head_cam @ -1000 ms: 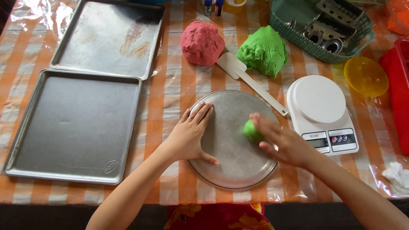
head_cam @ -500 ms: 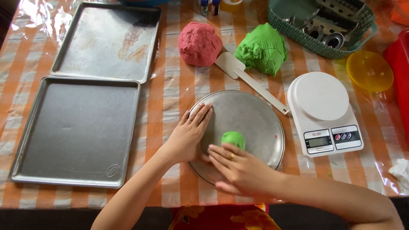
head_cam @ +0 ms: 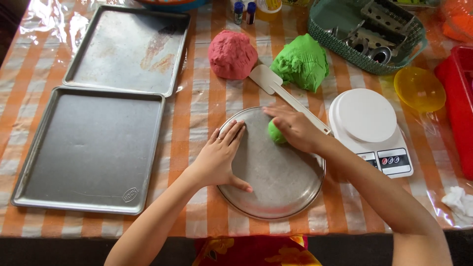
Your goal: Preparing and weighing colored dough, then rolling it out with a rolling pin on a metal plate.
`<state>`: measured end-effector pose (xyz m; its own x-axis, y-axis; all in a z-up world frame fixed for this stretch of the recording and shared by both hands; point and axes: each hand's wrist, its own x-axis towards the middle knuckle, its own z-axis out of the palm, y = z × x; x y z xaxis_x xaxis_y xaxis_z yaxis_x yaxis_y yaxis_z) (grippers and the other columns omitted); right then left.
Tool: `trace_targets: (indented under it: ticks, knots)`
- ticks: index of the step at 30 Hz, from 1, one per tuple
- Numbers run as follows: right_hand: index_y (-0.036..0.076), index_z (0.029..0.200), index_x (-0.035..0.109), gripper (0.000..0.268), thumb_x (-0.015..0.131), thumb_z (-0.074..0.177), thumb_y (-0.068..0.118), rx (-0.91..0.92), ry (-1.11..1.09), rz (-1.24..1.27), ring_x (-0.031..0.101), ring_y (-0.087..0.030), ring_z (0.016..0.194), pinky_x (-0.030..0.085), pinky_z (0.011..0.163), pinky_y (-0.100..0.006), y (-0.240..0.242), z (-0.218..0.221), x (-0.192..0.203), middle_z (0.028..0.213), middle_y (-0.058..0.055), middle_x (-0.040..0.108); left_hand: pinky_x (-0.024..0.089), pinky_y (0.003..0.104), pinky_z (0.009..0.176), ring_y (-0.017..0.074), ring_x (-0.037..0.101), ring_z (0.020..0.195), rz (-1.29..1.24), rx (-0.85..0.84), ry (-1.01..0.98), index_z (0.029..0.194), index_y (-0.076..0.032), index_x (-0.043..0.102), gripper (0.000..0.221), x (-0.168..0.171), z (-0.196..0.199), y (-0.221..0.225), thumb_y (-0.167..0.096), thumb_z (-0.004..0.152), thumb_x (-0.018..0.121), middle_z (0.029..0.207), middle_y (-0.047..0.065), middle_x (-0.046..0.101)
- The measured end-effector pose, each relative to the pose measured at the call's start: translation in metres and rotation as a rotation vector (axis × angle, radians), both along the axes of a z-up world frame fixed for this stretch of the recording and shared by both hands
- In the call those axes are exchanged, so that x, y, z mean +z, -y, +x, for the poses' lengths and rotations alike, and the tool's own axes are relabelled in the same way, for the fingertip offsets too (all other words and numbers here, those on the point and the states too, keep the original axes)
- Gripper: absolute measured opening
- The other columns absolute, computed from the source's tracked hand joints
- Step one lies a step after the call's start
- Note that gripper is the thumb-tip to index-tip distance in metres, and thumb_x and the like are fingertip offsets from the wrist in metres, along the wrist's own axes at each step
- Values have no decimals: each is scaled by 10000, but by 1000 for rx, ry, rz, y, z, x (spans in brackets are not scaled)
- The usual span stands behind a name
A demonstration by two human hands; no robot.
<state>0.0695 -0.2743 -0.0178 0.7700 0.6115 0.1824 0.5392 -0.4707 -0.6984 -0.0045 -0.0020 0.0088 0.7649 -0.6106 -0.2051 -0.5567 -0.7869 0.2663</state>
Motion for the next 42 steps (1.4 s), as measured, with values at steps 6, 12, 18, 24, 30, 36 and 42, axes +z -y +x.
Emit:
trace_targets:
  ticks: [6,12,18,24,30,36,42]
  knots:
    - [-27,1312,637,723,602,951,598,246,576,-170,573,-414,1316,413,1134,-490,-58,-78,15,1314,-257,643,265,590,1189,338,137,1572,-19,-35,116,1597,22,213,1569,-32,3,-6,-974,470,662,1684,174,191]
    - [1,1469,504,571,653,1063,374,316,799,-321,449,-261,1467,362,1229,-422,12,-148,18,1548,-165,484,115,550,1219,309,34,1580,-182,-14,144,1596,49,142,1646,-39,1,-5,-1012,462,688,1707,152,114]
    - [48,1642,145,794,378,1038,508,-109,313,-297,240,-335,1582,191,1273,-513,64,-77,-10,1699,-152,260,158,580,1207,326,68,1575,-197,-8,175,1590,52,176,1624,-40,2,-5,-1028,469,642,1699,156,140]
    - [75,1269,684,608,334,1058,525,142,193,-111,581,-323,1336,424,1112,-467,-16,-15,2,1354,-132,681,123,549,1212,314,34,1578,-163,-16,140,1589,55,169,1606,-35,1,-5,-1011,487,646,1705,157,122]
    - [-153,1191,682,776,462,1059,580,502,693,-210,632,-425,1250,450,1133,-491,-47,-122,27,1322,-329,637,184,519,1212,329,59,1582,-85,-51,220,1620,-9,109,1042,-57,4,-9,-201,747,645,1717,140,83]
    - [105,893,715,107,759,946,188,355,774,-120,754,-161,846,588,906,-417,33,-144,26,976,-61,799,89,548,1222,314,15,1576,-172,-13,131,1606,31,114,1628,-40,1,-6,-1033,483,619,1708,144,93]
    - [42,1355,509,858,895,696,435,-232,271,121,458,-419,1415,364,1153,-532,32,-128,3,1461,-183,526,216,604,1203,356,137,1577,-55,-2,33,1592,50,220,1615,-5,1,-3,-982,439,681,1676,208,206]
